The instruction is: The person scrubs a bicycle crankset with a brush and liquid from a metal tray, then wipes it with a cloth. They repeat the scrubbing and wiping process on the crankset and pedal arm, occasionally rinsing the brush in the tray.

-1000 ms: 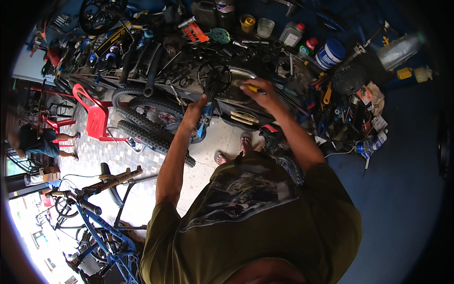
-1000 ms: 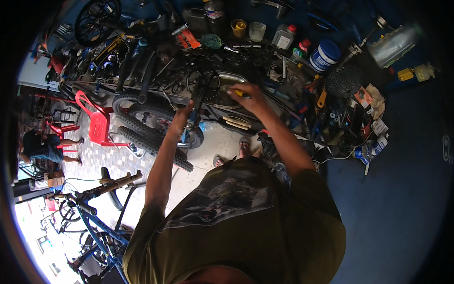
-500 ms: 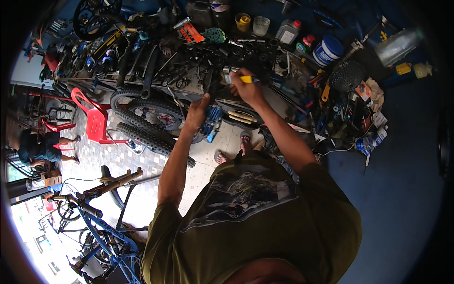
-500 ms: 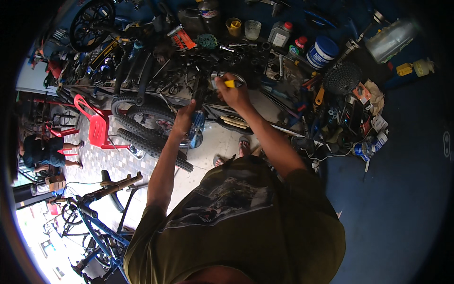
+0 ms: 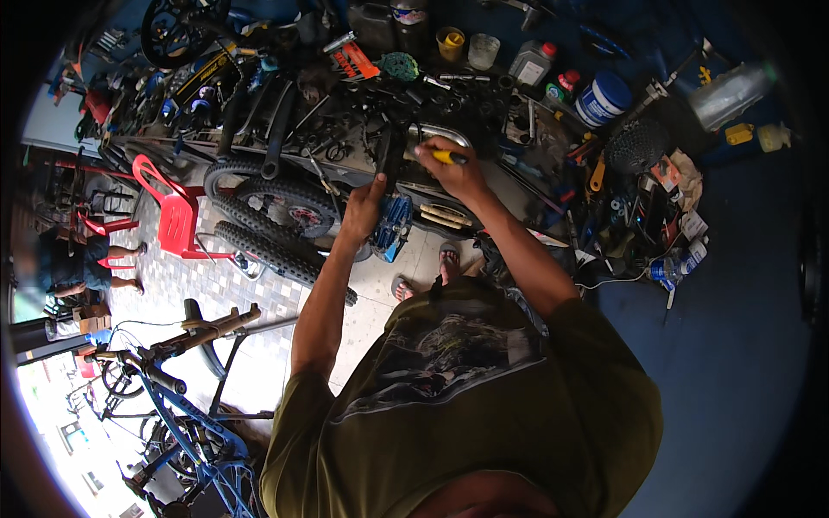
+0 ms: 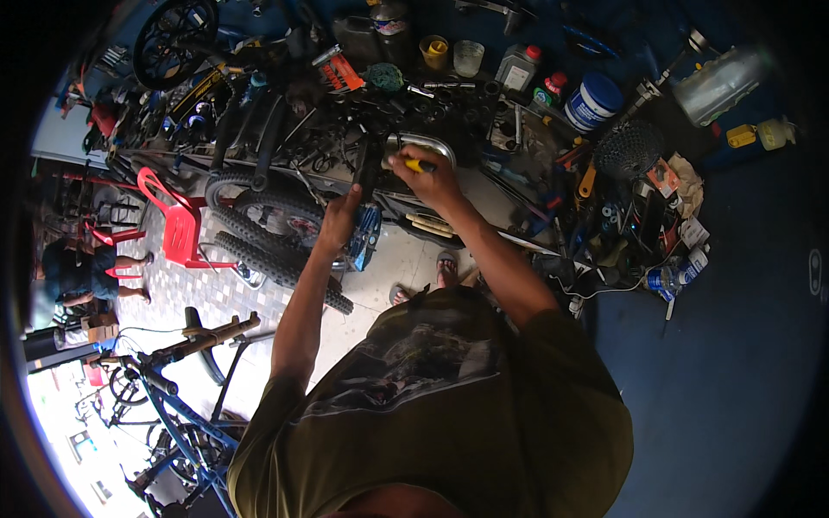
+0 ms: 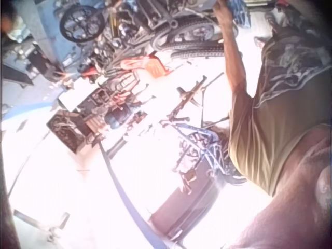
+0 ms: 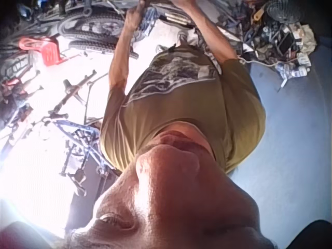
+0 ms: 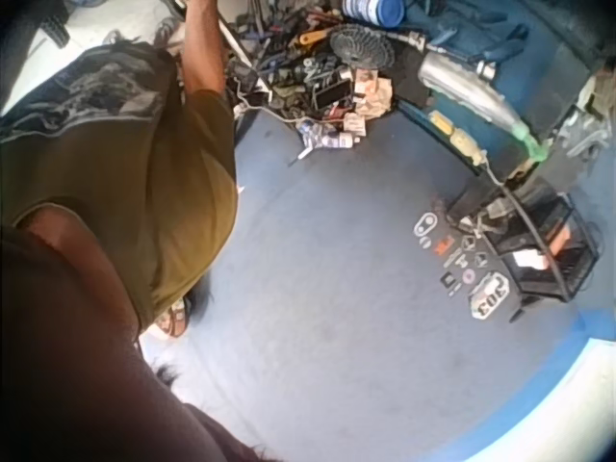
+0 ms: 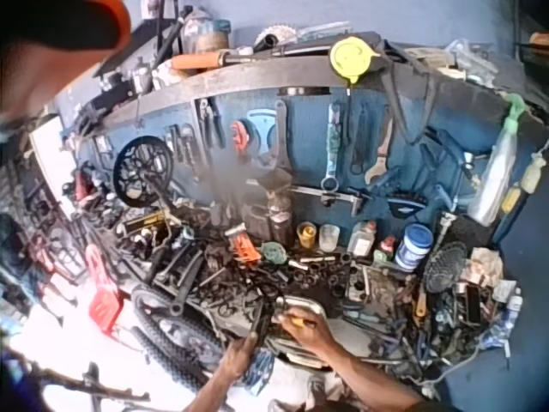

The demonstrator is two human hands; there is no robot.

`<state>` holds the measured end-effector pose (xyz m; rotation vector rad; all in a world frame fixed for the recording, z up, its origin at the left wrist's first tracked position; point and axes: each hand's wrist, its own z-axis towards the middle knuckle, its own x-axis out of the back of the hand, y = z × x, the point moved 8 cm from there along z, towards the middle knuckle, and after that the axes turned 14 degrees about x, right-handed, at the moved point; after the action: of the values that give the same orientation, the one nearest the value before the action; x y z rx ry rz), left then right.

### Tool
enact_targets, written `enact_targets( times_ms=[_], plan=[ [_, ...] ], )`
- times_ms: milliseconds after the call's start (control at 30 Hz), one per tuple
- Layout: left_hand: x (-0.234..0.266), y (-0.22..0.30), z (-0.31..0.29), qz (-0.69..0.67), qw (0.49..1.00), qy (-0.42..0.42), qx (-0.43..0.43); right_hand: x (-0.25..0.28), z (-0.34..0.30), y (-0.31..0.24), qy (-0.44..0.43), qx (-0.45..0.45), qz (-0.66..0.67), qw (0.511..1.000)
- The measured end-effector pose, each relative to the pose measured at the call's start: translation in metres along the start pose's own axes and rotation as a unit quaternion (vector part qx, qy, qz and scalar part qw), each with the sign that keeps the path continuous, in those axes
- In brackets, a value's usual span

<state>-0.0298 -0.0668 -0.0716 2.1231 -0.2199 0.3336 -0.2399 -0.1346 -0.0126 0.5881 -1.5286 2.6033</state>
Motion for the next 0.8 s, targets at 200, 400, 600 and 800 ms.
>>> enact_targets(
  times_ms=[200,400,600,800],
  plan=[
    [0.005,0.015,-0.003,0.054,0.998,0.012,-0.030,0.012,-0.004,-0.022,-0.045,0.154,-0.076,0.984],
    [0.005,0.022,-0.004,0.070,0.996,0.018,-0.058,0.012,-0.002,-0.027,-0.087,0.160,-0.133,0.974],
    [-0.001,0.023,-0.008,0.061,0.995,0.015,-0.072,0.006,0.000,-0.012,-0.055,0.133,-0.059,0.988],
    [0.014,-0.007,0.013,-0.022,0.999,-0.022,-0.014,0.028,-0.024,0.047,0.008,-0.012,-0.052,0.999]
  ],
)
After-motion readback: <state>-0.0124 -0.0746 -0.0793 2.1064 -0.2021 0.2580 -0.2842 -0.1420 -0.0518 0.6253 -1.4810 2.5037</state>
